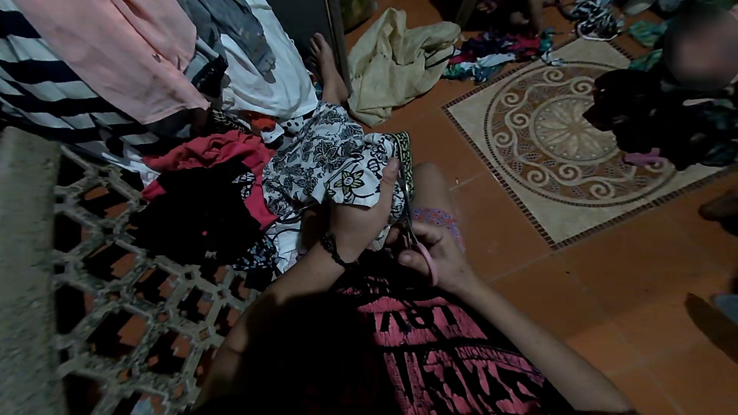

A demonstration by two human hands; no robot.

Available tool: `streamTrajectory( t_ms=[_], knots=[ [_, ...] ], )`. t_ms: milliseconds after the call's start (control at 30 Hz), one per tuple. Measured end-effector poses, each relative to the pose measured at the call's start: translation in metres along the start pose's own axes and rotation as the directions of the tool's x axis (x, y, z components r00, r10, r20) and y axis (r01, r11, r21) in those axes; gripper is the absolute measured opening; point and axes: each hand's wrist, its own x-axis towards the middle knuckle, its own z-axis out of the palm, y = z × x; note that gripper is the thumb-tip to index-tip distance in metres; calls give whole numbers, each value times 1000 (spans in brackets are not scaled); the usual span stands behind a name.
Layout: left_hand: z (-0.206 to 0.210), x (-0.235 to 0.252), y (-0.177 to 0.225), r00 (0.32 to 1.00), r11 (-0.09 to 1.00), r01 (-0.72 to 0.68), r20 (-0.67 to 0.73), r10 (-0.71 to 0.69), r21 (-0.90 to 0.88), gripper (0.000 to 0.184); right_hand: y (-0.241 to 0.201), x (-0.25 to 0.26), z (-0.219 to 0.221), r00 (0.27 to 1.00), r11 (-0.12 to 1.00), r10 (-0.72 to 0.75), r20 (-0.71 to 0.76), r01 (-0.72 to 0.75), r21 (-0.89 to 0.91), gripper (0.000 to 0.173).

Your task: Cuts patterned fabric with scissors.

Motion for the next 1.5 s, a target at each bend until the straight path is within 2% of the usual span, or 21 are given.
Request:
streamTrajectory(
  t_ms=[100,200,333,500,800,1000,1133,1267,1400,1500],
  knots=[
    [-2,0,0,1000,1000,20,3,-20,-24,33,2,-1,-1,1000,999,-18,-18,17,-40,32],
    [-8,-2,4,991,987,120,77,-113,-105,28,4,-3,-3,1000,999,-21,-19,20,-37,31],
    [-23,0,10,937,967,250,237,-256,56,22,2,-5,-7,1000,999,9,20,-10,43,36],
    [-28,2,13,884,939,311,318,-342,145,21,0,-2,-9,999,999,18,42,-20,47,39],
    [-25,2,7,908,965,259,327,-261,51,26,0,-2,-6,999,998,44,10,-45,47,30],
    [-27,4,8,889,951,289,338,-310,113,26,-3,-3,-5,996,996,82,-18,-81,21,24],
    [-30,5,11,827,902,386,359,-431,193,29,-3,-5,-7,996,996,88,-16,-88,0,26],
    [-31,3,7,822,912,380,397,-409,152,28,-1,-6,-8,997,996,74,0,-74,43,34],
    [-30,3,6,818,916,384,418,-396,116,24,-3,-4,-7,997,996,79,-7,-78,38,31],
    [-29,2,3,839,930,360,410,-358,75,24,-4,-5,-5,997,996,79,-14,-78,36,29]
  ],
)
